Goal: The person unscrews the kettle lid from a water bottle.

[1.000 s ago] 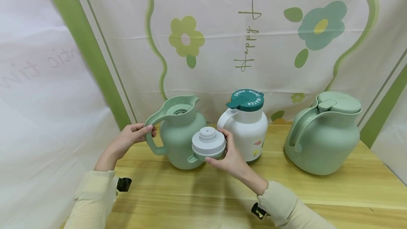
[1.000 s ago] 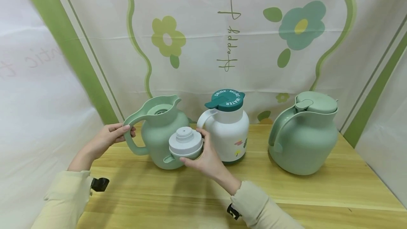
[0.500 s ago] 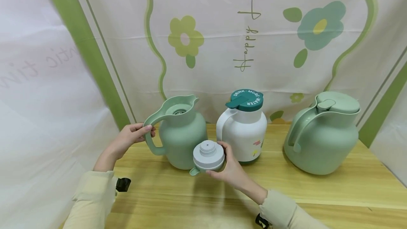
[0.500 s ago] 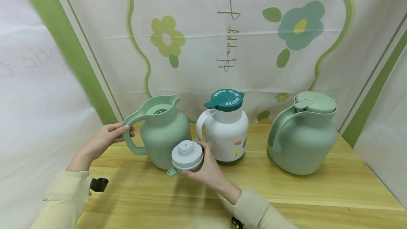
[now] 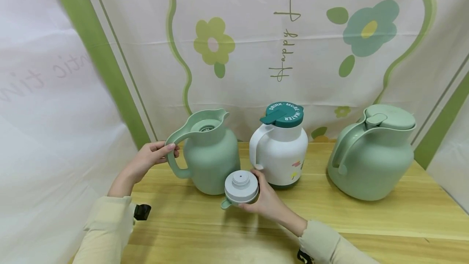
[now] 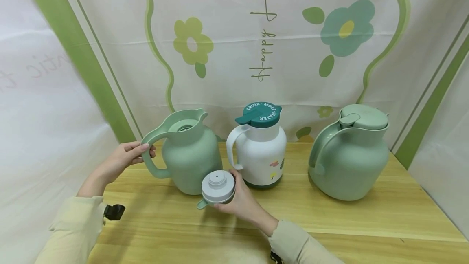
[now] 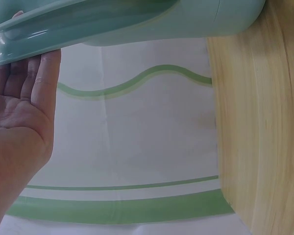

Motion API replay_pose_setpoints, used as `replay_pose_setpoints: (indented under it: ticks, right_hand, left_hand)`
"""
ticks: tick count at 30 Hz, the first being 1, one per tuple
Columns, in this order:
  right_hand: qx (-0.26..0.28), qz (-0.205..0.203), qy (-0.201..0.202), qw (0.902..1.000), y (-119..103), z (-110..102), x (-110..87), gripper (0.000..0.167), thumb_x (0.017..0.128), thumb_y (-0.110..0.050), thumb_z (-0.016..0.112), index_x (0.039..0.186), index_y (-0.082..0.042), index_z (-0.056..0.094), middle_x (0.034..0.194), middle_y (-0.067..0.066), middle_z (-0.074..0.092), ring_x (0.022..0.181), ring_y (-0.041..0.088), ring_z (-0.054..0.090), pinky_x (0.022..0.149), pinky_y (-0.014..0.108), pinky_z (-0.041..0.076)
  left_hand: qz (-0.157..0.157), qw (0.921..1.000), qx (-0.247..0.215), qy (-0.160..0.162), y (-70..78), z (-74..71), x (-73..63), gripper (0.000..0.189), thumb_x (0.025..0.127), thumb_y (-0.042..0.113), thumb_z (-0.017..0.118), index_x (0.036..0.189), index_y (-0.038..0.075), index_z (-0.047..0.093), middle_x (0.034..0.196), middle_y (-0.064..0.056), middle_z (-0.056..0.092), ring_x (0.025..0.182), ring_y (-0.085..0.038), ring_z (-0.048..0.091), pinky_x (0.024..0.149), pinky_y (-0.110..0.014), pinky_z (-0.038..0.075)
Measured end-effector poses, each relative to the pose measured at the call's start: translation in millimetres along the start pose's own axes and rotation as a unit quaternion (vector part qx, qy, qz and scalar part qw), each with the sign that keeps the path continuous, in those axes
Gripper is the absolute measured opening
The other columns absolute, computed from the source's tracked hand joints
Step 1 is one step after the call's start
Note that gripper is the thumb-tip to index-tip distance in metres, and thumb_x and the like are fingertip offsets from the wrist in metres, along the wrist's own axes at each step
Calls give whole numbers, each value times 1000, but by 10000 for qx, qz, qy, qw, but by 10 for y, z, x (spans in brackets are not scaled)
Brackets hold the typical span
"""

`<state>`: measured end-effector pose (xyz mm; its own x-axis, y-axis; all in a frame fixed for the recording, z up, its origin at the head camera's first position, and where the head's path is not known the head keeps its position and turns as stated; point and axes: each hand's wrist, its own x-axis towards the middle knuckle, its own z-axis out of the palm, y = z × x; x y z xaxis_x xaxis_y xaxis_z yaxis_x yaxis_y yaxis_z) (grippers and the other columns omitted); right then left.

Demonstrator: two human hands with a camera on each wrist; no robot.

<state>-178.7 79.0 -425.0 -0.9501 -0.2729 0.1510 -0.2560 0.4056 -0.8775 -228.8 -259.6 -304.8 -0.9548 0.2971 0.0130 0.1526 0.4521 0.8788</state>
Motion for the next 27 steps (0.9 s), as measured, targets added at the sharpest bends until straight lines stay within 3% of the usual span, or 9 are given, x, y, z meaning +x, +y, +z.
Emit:
replay_pose_setpoints:
  ticks: [6, 16, 27]
  right_hand:
    - [-384, -60, -190, 9991, 74, 6, 15, 103, 66, -24, 86, 145, 6, 26, 140, 21, 42, 127, 35, 46, 104, 53, 39]
    - [-434, -55, -443, 9981, 185, 32, 77, 100, 63, -22, 88, 139, 7, 29, 133, 19, 47, 123, 29, 51, 104, 48, 40]
    - [-454, -79, -748, 9961, 260, -1, 120, 99, 64, -20, 87, 137, 9, 28, 133, 22, 47, 123, 33, 50, 103, 49, 40]
  left_hand:
    - [0, 10000, -23, -22, 1, 3, 6, 36, 99, 36, 50, 106, 5, 66, 88, 14, 69, 97, -1, 64, 103, -49, 45]
    - [-10, 10000, -44, -33, 6, 3, 2, 35, 99, 36, 50, 106, 6, 66, 88, 15, 69, 97, 0, 63, 103, -49, 45]
    - [-9, 10000, -30, 37, -4, 9, 1, 40, 99, 36, 49, 111, 1, 64, 90, 16, 69, 97, 0, 63, 103, -48, 45]
